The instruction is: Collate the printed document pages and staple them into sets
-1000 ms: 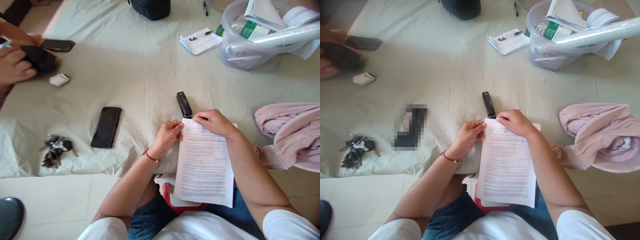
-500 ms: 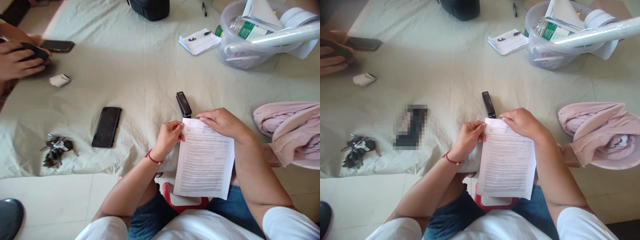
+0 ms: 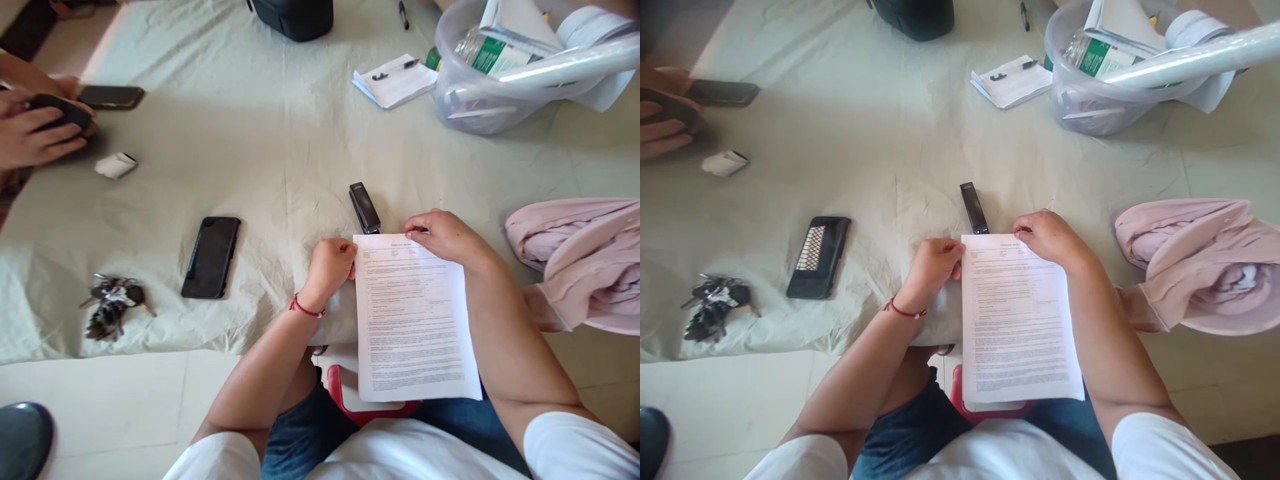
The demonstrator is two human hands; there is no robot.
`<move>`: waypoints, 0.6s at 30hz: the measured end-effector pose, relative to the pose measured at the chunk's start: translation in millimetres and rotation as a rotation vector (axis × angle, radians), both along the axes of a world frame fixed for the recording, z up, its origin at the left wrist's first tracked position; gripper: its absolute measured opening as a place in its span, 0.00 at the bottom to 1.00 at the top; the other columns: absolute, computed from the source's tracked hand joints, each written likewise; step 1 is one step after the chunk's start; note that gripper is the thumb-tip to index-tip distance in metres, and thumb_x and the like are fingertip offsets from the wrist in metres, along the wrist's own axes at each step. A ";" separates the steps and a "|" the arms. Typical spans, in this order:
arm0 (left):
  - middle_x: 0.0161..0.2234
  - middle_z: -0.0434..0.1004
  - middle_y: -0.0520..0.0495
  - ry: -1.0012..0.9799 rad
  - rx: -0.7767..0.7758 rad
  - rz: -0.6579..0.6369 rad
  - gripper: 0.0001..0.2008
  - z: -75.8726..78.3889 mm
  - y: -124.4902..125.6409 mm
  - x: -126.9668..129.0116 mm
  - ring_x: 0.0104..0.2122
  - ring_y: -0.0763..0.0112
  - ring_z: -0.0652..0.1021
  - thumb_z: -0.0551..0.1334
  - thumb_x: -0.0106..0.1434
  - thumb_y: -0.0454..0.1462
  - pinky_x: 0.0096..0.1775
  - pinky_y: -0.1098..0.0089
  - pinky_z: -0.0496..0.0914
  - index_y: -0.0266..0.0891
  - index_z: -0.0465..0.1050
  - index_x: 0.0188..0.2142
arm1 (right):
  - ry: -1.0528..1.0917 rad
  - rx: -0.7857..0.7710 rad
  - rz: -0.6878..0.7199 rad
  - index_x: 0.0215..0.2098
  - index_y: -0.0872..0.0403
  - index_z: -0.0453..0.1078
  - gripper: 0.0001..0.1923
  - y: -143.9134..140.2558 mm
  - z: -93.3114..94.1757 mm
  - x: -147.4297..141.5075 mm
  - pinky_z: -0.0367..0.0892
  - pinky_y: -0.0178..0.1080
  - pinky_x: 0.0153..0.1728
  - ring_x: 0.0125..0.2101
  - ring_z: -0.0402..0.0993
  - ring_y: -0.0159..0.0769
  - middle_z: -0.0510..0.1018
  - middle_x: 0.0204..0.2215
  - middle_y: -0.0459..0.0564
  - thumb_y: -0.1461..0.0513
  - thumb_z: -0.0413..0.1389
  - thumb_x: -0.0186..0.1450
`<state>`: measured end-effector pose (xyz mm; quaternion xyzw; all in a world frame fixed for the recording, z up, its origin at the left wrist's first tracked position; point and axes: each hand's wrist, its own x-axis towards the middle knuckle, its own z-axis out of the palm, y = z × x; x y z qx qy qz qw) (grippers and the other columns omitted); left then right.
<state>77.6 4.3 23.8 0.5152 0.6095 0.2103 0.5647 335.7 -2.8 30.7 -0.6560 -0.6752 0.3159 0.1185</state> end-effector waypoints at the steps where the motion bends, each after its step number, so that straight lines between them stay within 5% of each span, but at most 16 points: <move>1: 0.13 0.67 0.54 0.029 0.028 -0.022 0.17 0.1 1.2 -0.6 0.17 0.75 0.66 0.59 0.66 0.30 0.26 0.72 0.58 0.40 0.70 0.20 | -0.010 0.022 0.003 0.37 0.48 0.84 0.12 0.8 -1.8 -0.2 0.71 0.44 0.46 0.41 0.79 0.44 0.86 0.34 0.48 0.61 0.57 0.69; 11: 0.15 0.72 0.53 0.083 0.058 -0.057 0.16 -3.7 5.6 4.4 0.19 0.73 0.68 0.59 0.67 0.31 0.27 0.70 0.59 0.41 0.70 0.22 | -0.021 0.126 0.022 0.44 0.47 0.87 0.16 1.9 -11.7 6.1 0.71 0.56 0.60 0.53 0.76 0.52 0.87 0.41 0.53 0.59 0.55 0.72; 18: 0.15 0.72 0.53 -0.009 0.019 -0.002 0.14 -5.9 8.8 7.3 0.19 0.73 0.71 0.59 0.68 0.31 0.27 0.72 0.60 0.40 0.73 0.25 | -0.084 0.213 0.084 0.54 0.48 0.85 0.21 -11.7 14.2 39.6 0.70 0.61 0.66 0.62 0.76 0.58 0.87 0.52 0.56 0.52 0.54 0.72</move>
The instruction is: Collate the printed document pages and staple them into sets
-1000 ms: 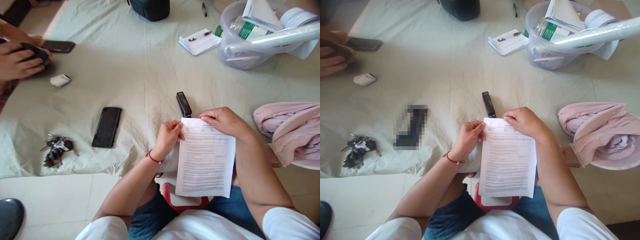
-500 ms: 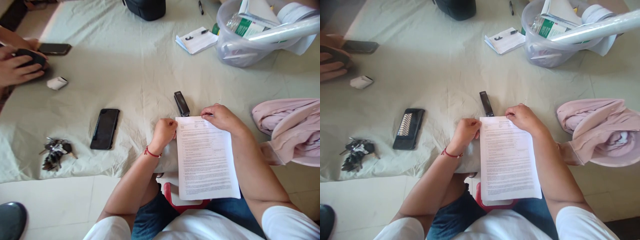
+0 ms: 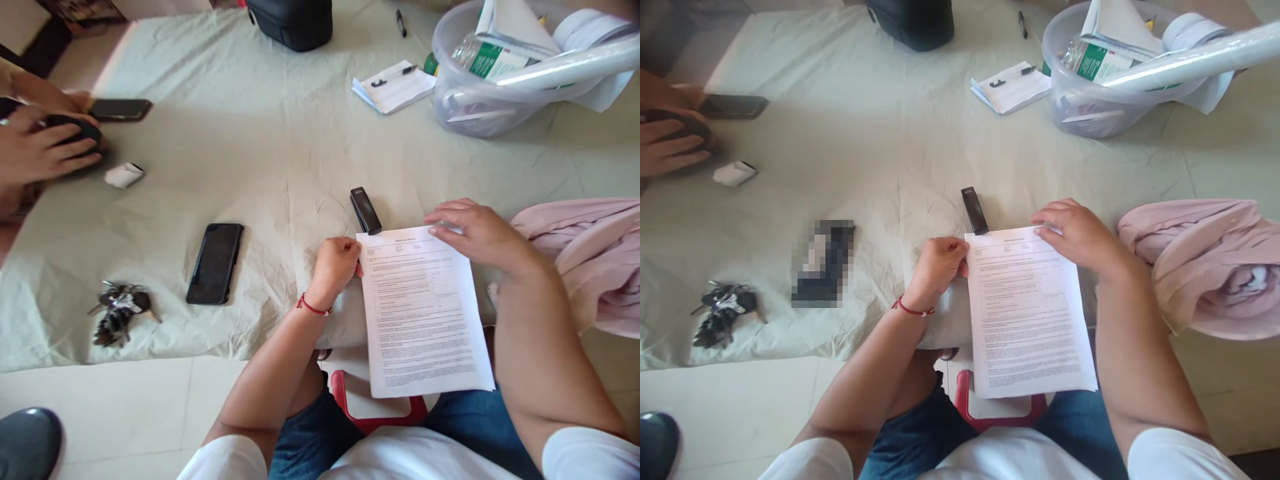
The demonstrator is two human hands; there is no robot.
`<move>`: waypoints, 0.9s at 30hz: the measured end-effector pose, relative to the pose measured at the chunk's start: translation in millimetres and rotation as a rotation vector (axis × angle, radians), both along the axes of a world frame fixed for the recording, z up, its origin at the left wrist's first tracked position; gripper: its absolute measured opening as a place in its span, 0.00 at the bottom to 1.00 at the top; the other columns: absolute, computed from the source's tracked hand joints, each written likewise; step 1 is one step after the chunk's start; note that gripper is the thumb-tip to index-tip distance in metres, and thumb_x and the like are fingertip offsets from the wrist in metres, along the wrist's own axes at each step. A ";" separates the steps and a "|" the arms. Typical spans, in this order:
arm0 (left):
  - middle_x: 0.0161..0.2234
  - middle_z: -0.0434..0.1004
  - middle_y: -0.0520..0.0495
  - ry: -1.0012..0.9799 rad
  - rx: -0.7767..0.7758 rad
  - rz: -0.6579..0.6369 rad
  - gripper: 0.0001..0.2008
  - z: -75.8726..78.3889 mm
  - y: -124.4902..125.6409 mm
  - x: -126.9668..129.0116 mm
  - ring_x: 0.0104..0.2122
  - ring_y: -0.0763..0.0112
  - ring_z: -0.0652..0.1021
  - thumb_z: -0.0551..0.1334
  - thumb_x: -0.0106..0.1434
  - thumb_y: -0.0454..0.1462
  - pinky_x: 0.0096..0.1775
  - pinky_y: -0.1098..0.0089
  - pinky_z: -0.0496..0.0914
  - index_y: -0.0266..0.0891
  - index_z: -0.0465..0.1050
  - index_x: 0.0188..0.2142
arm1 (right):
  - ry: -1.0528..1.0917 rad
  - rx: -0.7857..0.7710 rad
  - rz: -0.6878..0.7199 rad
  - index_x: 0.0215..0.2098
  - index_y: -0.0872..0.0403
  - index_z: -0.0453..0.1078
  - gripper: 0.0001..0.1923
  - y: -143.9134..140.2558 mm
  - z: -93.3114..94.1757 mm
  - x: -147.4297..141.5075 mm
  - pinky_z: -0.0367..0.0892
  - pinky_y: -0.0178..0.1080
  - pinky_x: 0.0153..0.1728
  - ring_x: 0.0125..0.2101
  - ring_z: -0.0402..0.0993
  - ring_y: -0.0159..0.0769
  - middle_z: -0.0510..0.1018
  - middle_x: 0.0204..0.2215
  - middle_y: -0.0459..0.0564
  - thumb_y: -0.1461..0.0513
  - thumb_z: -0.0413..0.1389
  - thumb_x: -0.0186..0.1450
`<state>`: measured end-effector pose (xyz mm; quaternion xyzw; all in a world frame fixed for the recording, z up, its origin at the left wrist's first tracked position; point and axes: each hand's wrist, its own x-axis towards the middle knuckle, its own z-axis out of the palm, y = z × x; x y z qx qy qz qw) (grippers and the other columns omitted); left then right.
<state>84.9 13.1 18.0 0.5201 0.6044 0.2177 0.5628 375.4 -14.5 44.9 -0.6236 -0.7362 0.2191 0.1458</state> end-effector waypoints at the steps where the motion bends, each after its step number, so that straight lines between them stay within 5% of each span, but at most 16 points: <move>1: 0.15 0.72 0.52 -0.003 -0.002 0.007 0.15 1.1 -0.4 0.3 0.19 0.73 0.71 0.59 0.69 0.32 0.27 0.72 0.60 0.40 0.73 0.25 | -0.011 -0.011 -0.025 0.56 0.47 0.84 0.22 -4.8 1.8 8.1 0.69 0.62 0.66 0.62 0.76 0.59 0.86 0.55 0.56 0.52 0.55 0.72; 9: 0.14 0.71 0.51 -0.021 -0.005 0.034 0.14 -3.2 -1.9 9.3 0.17 0.73 0.68 0.59 0.68 0.32 0.25 0.72 0.58 0.40 0.72 0.25 | -0.147 -0.095 -0.249 0.54 0.52 0.84 0.19 -31.0 -11.4 52.9 0.72 0.58 0.62 0.57 0.81 0.59 0.84 0.57 0.64 0.56 0.59 0.70; 15: 0.15 0.73 0.51 -0.015 -0.024 0.032 0.14 -2.8 -1.3 11.2 0.16 0.75 0.63 0.58 0.68 0.32 0.23 0.71 0.53 0.40 0.72 0.25 | -0.048 0.068 -0.355 0.51 0.51 0.84 0.17 -21.3 22.8 20.7 0.74 0.55 0.57 0.53 0.83 0.53 0.86 0.55 0.60 0.56 0.57 0.71; 18: 0.15 0.72 0.51 -0.027 -0.014 0.012 0.14 -0.2 -0.2 10.0 0.17 0.74 0.65 0.58 0.69 0.32 0.24 0.72 0.57 0.40 0.72 0.26 | 0.096 0.075 -0.269 0.51 0.50 0.85 0.18 -12.3 32.2 -15.4 0.77 0.52 0.51 0.46 0.85 0.50 0.88 0.49 0.55 0.52 0.57 0.73; 22: 0.14 0.69 0.55 -0.023 -0.020 -0.028 0.13 1.4 1.8 8.1 0.17 0.74 0.66 0.58 0.69 0.32 0.25 0.72 0.57 0.40 0.74 0.28 | 0.055 -0.120 -0.006 0.47 0.47 0.85 0.15 -6.0 21.0 -53.5 0.76 0.52 0.50 0.45 0.85 0.51 0.89 0.47 0.53 0.56 0.55 0.74; 24: 0.14 0.66 0.57 -0.042 -0.011 -0.047 0.12 2.2 1.8 7.3 0.17 0.74 0.66 0.59 0.69 0.32 0.25 0.72 0.57 0.40 0.73 0.28 | 0.001 -0.073 0.049 0.51 0.47 0.84 0.17 -5.2 8.6 -56.4 0.76 0.55 0.54 0.52 0.82 0.54 0.88 0.51 0.55 0.57 0.54 0.75; 27: 0.14 0.66 0.57 -0.069 -0.006 -0.053 0.14 4.6 0.7 6.9 0.17 0.75 0.65 0.58 0.71 0.33 0.25 0.72 0.56 0.41 0.71 0.27 | -0.098 0.071 -0.060 0.62 0.50 0.80 0.22 -8.0 -9.6 -37.6 0.71 0.63 0.65 0.65 0.74 0.61 0.82 0.62 0.59 0.57 0.54 0.74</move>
